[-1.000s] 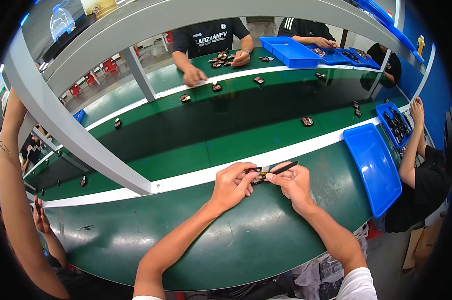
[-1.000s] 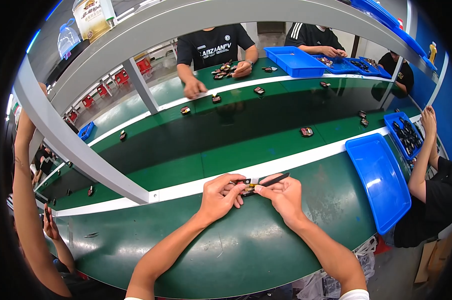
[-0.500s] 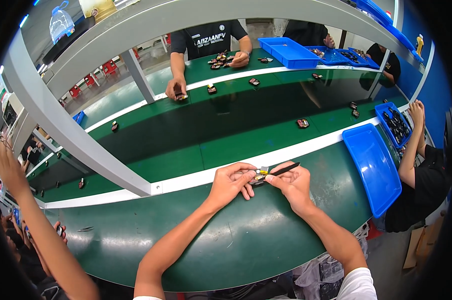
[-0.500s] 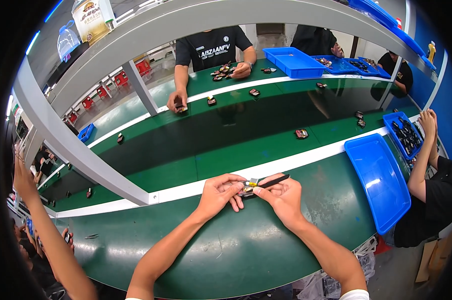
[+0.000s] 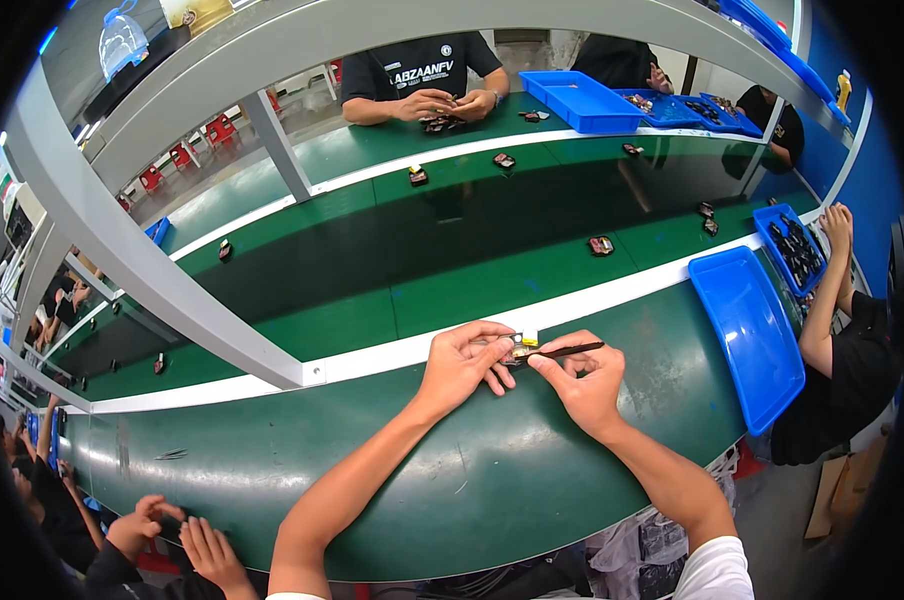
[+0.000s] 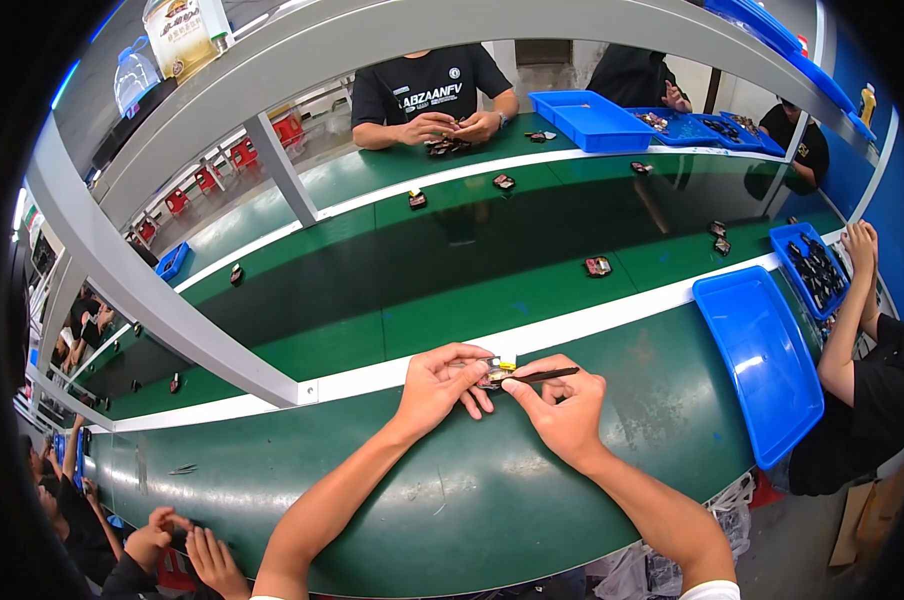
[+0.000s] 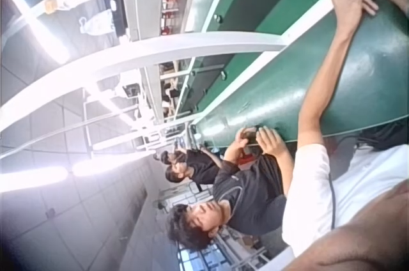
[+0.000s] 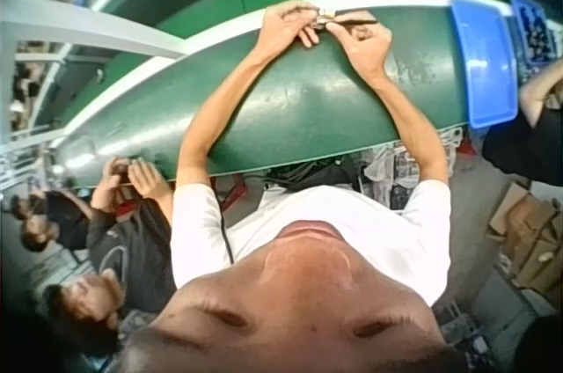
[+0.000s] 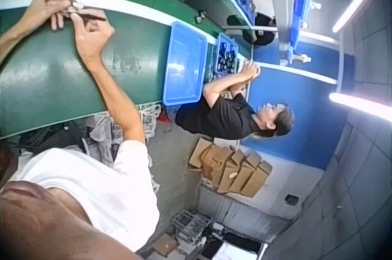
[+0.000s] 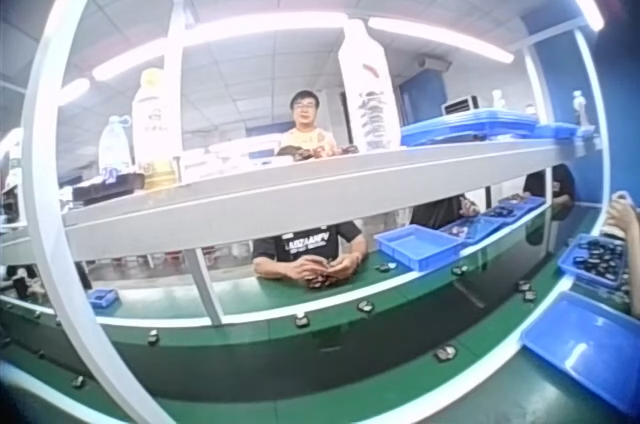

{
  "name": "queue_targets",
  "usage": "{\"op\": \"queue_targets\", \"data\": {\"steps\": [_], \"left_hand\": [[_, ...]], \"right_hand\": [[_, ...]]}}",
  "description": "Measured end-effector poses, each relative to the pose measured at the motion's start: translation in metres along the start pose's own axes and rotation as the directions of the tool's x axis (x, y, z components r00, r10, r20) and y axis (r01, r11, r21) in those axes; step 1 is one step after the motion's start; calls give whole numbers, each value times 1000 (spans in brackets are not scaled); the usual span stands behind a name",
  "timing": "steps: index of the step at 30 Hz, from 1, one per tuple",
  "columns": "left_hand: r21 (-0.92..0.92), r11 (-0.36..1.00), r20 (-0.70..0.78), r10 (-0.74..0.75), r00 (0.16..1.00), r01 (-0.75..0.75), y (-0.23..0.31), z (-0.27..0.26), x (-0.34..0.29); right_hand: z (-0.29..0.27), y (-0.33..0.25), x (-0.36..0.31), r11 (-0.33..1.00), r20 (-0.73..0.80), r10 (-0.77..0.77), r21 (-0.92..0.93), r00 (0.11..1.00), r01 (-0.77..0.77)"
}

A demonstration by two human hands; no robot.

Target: Assembling small electronic components on a production line using tweezers.

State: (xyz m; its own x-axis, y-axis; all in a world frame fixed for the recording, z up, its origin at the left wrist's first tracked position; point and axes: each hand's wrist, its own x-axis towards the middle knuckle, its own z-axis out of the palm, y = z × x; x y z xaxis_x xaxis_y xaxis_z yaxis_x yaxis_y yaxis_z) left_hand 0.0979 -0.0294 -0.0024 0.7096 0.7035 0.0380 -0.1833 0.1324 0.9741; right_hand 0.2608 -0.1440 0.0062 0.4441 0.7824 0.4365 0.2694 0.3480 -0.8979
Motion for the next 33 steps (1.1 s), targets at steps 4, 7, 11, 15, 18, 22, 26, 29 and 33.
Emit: {"op": "queue_targets", "data": {"steps": [4,7,11,15,18,22,26,29,33], "left_hand": [[17,1000,-31,18,999,-17,1,1,-1],[13,1000,-39,24,999,-24,1,2,-1],[10,999,-32,39,999,-38,0,1,0],[1,999,-33,42,999,-42,0,0,0],[-5,999,-40,39,998,-39,-1,0,0],[11,999,-45,36,998,-36,-1,2,-2],[28,998,-39,49,998,-48,2,2,-2],[38,999,-48,25,999,-23,-1,2,-4],[20,999,-62,44,997,-42,-2,3,-4]], "right_hand": [[1,-3,-1,1000,-4,6,-13,1000,-6],[1,-4,-2,999,2,24,-39,1000,-24],[1,-3,-3,998,-2,8,-67,1000,-8],[0,-4,-2,997,4,-2,-81,1000,2],[1,2,-2,999,-18,5,-54,1000,-6],[2,1,-2,999,-8,23,-38,1000,-23],[1,-2,0,999,4,26,-39,1000,-26],[0,-1,-3,999,9,39,-32,999,-38],[-3,4,2,999,36,27,-28,999,-26]]}}
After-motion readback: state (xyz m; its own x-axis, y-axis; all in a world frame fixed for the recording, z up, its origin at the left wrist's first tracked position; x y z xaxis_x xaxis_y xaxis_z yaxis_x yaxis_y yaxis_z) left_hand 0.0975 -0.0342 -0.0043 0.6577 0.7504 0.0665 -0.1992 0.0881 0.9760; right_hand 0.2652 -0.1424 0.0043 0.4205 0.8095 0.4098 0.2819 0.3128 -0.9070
